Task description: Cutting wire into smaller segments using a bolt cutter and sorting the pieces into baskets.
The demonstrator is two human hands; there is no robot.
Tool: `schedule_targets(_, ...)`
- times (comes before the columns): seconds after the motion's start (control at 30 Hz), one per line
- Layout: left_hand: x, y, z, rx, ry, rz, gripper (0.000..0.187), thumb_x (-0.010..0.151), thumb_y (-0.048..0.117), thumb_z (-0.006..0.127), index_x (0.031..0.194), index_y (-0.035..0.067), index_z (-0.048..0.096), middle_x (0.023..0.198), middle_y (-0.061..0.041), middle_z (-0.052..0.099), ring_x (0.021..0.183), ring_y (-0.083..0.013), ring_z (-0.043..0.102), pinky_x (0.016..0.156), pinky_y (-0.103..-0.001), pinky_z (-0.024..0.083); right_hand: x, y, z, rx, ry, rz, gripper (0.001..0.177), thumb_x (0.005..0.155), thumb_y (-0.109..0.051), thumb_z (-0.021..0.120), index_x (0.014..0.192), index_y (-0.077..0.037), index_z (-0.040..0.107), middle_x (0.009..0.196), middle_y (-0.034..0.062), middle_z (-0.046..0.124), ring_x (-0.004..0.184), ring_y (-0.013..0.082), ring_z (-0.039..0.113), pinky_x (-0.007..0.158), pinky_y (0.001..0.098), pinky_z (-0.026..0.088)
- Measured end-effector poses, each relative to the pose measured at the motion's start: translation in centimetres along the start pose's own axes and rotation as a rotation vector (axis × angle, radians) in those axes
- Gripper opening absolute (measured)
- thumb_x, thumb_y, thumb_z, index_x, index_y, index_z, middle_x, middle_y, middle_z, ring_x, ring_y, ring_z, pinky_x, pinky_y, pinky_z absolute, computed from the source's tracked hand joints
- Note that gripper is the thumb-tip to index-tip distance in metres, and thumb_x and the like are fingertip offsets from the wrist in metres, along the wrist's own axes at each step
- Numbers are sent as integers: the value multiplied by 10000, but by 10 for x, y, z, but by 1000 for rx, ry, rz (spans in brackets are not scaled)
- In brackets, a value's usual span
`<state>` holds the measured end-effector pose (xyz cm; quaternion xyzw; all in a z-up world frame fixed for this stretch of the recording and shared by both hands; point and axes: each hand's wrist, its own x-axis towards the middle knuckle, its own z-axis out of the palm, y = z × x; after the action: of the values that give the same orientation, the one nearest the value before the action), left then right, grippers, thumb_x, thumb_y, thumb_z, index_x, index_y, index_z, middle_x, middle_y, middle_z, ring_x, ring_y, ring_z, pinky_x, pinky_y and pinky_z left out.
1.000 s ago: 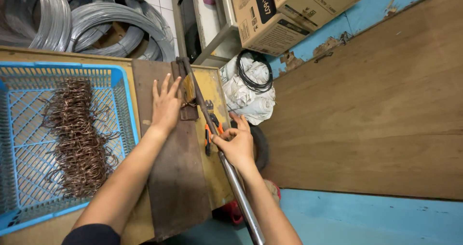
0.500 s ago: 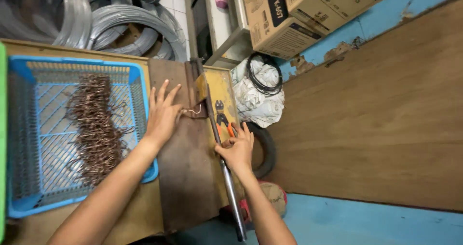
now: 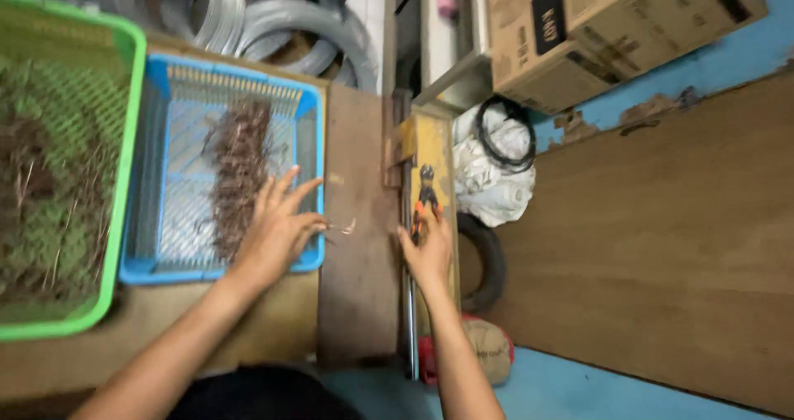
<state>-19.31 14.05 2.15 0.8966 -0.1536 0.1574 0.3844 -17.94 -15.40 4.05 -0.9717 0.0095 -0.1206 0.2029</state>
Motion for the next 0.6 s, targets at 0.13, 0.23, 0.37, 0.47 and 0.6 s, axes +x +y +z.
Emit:
schedule_targets(0.13,-38,-41,-21,57,-55,-27,171,880,409,696,892,274,800,1429,1,604,1494,-354,390,1163,-592,348,-20,-65,17,298,-92,-123,302,884,-217,813,1169,-154,732,1152,103,737,1125,292,698,951,392,558)
schedule_targets(0.23,-42,-62,-48,63,-152,-156,107,899,304,703,916,280,806,1398,-20,619,1467,-335,438,1120,-599,416,-23,-130,27,411,-224,-315,354,899,-184,772,1245,-137,716,1168,122,747,1113,347,704,936,431,560)
schedule_targets(0.37,-37,-95,-67,82,-93,-201,98,920,280,711,953,255,799,1338,-3,651,1399,-302,509,1100,-558,445,-7,-166,90,602,-214,-459,334,885,-208,794,1215,-223,743,1207,33,745,1159,262,705,982,390,559)
schedule_targets(0.47,-22,-119,-72,76,-45,-164,100,911,261,718,970,231,793,1292,-8,665,1343,-314,556,1068,-541,471,14,-180,120,599,-136,-507,291,849,-225,835,1133,-246,776,1122,6,768,1080,228,739,934,350,584)
schedule_targets(0.6,27,-137,-80,81,52,-132,102,933,229,708,980,197,793,1191,-25,692,1229,-321,614,973,-504,507,67,-188,136,558,-43,-585,228,844,-182,838,1068,-186,794,1062,63,766,1018,300,746,878,394,595)
